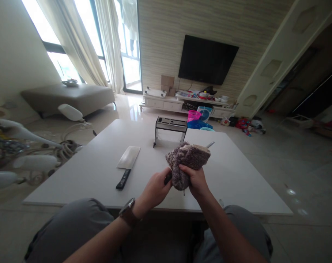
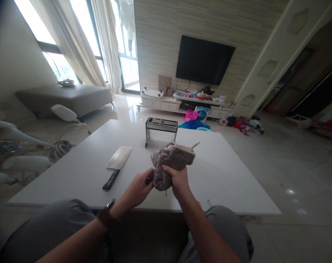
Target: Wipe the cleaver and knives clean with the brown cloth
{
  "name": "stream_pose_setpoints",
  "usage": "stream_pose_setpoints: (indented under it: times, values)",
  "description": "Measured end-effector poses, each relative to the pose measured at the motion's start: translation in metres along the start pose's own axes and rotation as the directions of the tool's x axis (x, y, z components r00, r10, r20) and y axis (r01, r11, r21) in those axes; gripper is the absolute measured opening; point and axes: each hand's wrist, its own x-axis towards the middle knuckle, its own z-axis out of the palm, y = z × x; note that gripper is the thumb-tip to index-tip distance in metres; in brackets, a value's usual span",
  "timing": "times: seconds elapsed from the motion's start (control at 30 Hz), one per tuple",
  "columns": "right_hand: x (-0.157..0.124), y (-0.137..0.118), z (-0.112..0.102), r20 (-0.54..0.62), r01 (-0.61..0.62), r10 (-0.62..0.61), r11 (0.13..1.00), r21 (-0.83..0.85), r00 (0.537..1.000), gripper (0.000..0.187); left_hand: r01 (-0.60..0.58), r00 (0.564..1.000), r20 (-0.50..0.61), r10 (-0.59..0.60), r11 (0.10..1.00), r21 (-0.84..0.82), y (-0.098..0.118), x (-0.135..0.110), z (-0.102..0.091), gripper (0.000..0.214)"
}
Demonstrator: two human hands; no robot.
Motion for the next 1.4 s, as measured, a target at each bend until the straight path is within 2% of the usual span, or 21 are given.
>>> stream_pose_setpoints:
  times: [0.23,0.4,0.53,0.7,0.83,0.93,1.03,1.17,1.4]
  values:
    - [0.013,-0.004,-0.001,-0.042,0.062,-0.061,0.998,0.021,0.997,0.048,0.028,0.999,0.030,-0.036,0.972,0.235,0.008,0.008,-0.004,0.011]
    - [0.030,-0.023,0.011,-0.034,0.070,-0.067,0.994,0.081,0.997,0.050,-0.006,0.999,0.044,-0.010,0.930,0.367,0.020,0.023,-0.024,0.018]
    - [0.058,-0.035,0.026,-0.030,0.055,-0.052,0.993,0.104,0.998,0.053,-0.029,0.996,0.085,-0.008,0.908,0.417,0.011,0.048,-0.042,0.021]
    - [0.088,-0.023,0.032,-0.101,0.071,-0.058,0.988,0.137,0.993,0.051,-0.055,0.994,0.108,0.014,0.920,0.387,-0.020,0.073,-0.051,0.018]
    - [0.088,0.001,0.019,-0.079,-0.006,0.015,0.993,0.119,0.997,0.050,-0.100,0.975,0.215,0.051,0.970,0.224,-0.044,0.070,-0.046,0.026]
    - [0.081,0.011,0.007,-0.062,-0.071,0.077,0.994,0.087,0.995,0.052,-0.071,0.951,0.306,0.035,0.992,0.104,-0.053,0.066,-0.039,0.033]
    - [0.078,0.012,-0.002,-0.059,-0.083,0.086,0.995,0.062,0.995,0.051,-0.052,0.944,0.330,0.015,0.993,0.104,-0.055,0.065,-0.029,0.035]
    - [0.079,0.007,-0.006,-0.055,-0.080,0.082,0.996,0.036,0.995,0.049,-0.037,0.951,0.309,0.006,0.995,0.094,-0.054,0.064,-0.018,0.032]
    - [0.080,0.002,-0.004,-0.039,-0.082,0.086,0.993,0.080,0.996,0.049,-0.014,0.956,0.291,-0.017,0.994,0.104,-0.040,0.062,-0.026,0.033]
